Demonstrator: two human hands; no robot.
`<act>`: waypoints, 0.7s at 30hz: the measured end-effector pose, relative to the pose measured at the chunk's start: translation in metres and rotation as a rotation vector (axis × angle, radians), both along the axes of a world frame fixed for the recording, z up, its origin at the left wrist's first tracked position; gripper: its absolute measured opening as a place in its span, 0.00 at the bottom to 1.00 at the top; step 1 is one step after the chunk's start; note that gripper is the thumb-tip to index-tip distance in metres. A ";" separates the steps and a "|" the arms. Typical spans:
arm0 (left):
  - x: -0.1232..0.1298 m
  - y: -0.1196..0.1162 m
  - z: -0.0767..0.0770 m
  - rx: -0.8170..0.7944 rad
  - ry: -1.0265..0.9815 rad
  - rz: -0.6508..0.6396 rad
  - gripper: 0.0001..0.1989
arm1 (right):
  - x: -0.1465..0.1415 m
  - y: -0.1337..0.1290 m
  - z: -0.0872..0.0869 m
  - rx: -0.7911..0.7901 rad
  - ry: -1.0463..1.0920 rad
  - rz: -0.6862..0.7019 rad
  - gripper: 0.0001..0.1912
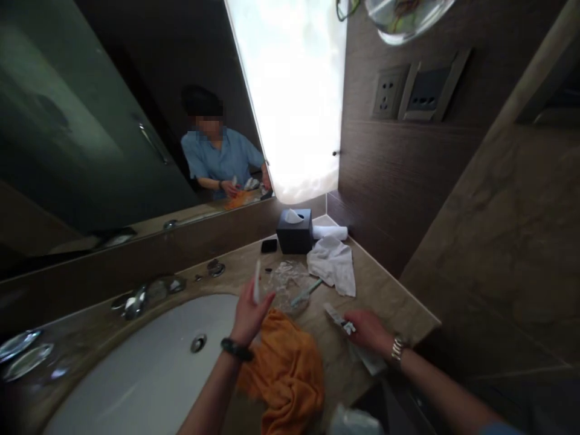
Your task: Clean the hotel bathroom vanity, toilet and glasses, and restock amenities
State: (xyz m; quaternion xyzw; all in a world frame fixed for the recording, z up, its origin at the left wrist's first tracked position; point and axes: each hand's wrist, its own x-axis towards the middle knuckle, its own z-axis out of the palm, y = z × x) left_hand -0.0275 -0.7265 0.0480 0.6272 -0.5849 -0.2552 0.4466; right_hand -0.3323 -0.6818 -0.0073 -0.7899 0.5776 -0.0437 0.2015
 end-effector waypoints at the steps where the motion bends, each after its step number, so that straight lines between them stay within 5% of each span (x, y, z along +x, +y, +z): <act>1: -0.022 -0.022 -0.002 0.014 -0.148 -0.021 0.40 | -0.006 -0.002 -0.002 -0.037 -0.096 -0.016 0.08; 3: -0.059 -0.051 -0.014 0.139 -0.389 -0.076 0.54 | -0.017 -0.006 -0.009 -0.123 -0.350 -0.060 0.08; 5: -0.084 -0.059 -0.031 0.265 -0.530 -0.143 0.55 | -0.024 -0.009 -0.017 -0.115 -0.616 -0.147 0.10; 9: -0.093 -0.047 -0.053 0.306 -0.591 -0.224 0.18 | -0.032 -0.024 -0.018 0.131 -0.944 -0.362 0.17; 10: -0.087 -0.044 -0.052 0.308 -0.570 -0.224 0.15 | -0.030 -0.033 -0.012 0.136 -0.958 -0.380 0.18; 12: -0.066 -0.038 -0.041 0.308 -0.513 -0.204 0.17 | -0.018 -0.059 0.006 0.024 -0.887 -0.350 0.21; 15: -0.018 -0.023 -0.013 0.242 -0.392 -0.090 0.18 | 0.027 -0.109 0.035 -0.184 -0.457 -0.102 0.24; 18: 0.031 0.014 0.012 0.127 0.086 0.205 0.14 | 0.090 -0.152 0.049 -0.209 -0.075 0.136 0.19; 21: 0.064 0.067 0.019 0.159 0.616 0.451 0.25 | 0.138 -0.175 0.052 -0.140 0.060 0.251 0.09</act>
